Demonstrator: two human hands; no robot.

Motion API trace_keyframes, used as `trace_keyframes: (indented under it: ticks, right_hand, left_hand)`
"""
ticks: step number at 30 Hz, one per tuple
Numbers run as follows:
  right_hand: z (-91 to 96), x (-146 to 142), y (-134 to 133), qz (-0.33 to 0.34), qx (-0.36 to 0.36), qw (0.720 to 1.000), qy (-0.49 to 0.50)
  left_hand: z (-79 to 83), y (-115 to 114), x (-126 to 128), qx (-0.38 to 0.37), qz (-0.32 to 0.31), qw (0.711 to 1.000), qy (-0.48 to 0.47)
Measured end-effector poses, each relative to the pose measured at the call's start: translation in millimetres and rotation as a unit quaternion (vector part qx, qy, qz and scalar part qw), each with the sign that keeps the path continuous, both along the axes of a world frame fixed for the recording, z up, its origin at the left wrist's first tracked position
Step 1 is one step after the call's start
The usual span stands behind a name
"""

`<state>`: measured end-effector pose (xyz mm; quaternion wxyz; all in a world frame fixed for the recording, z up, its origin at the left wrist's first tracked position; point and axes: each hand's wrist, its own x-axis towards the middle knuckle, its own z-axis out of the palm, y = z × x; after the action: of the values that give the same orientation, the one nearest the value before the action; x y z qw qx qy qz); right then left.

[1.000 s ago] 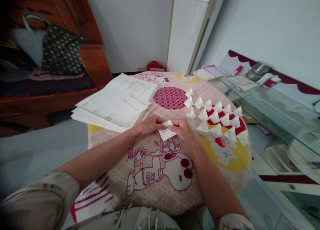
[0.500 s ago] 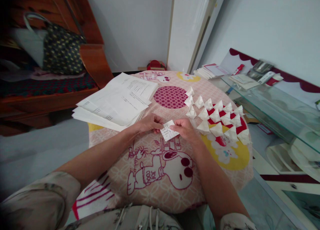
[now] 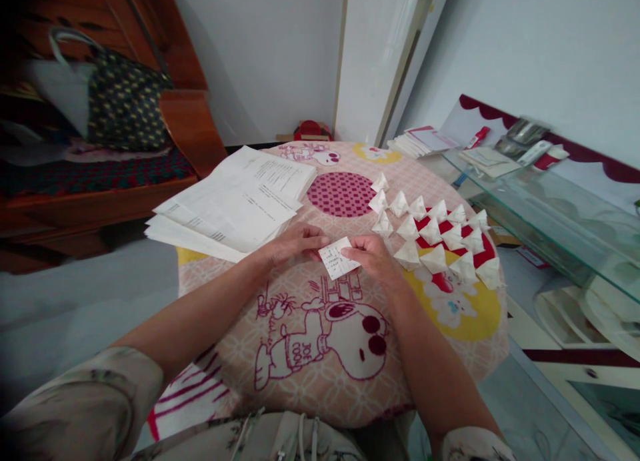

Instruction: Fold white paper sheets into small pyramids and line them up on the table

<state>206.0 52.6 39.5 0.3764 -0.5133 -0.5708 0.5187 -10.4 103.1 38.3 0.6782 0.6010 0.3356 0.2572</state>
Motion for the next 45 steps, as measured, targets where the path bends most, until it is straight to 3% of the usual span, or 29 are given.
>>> trace_keyframes:
  ticks: [5, 13, 23, 27, 33, 39, 41, 45]
  right_hand:
    - [-0.3, -12.3, -1.1, 0.004, 0.003, 1.000, -0.009]
    - [5.1, -9.3, -5.6, 0.037, -0.029, 0.999, 0.006]
    - [2.1, -11.0, -7.3, 0.027, -0.037, 0.999, 0.002]
    - [7.4, -3.5, -6.4, 0.012, -0.036, 0.999, 0.003]
    - [7.1, 4.0, -2.2, -0.078, 0.014, 0.995, 0.059]
    - [0.6, -12.7, -2.7, -0.055, 0.056, 0.997, 0.010]
    - [-1.7, -15.5, -3.2, -0.081, 0.093, 0.992, -0.014]
    - [-3.1, -13.3, -4.7, -0.153, 0.190, 0.964, -0.106]
  left_hand:
    - [-10.4, -4.7, 12.5, 0.068, -0.027, 0.997, 0.036]
    - [-8.2, -4.1, 6.9, 0.047, 0.013, 0.999, 0.014]
    - [-15.6, -2.7, 6.6, 0.060, -0.056, 0.997, 0.010]
    - [-14.7, -1.4, 5.7, 0.048, -0.030, 0.998, 0.004]
    - [-9.9, -2.2, 5.1, 0.023, 0.047, 0.999, -0.013]
    - [-9.8, -4.6, 11.2, 0.026, 0.044, 0.998, -0.023]
    - [-10.3, -4.8, 12.4, 0.065, 0.064, 0.996, -0.007]
    - [-7.5, -6.3, 10.5, 0.198, 0.212, 0.956, 0.051]
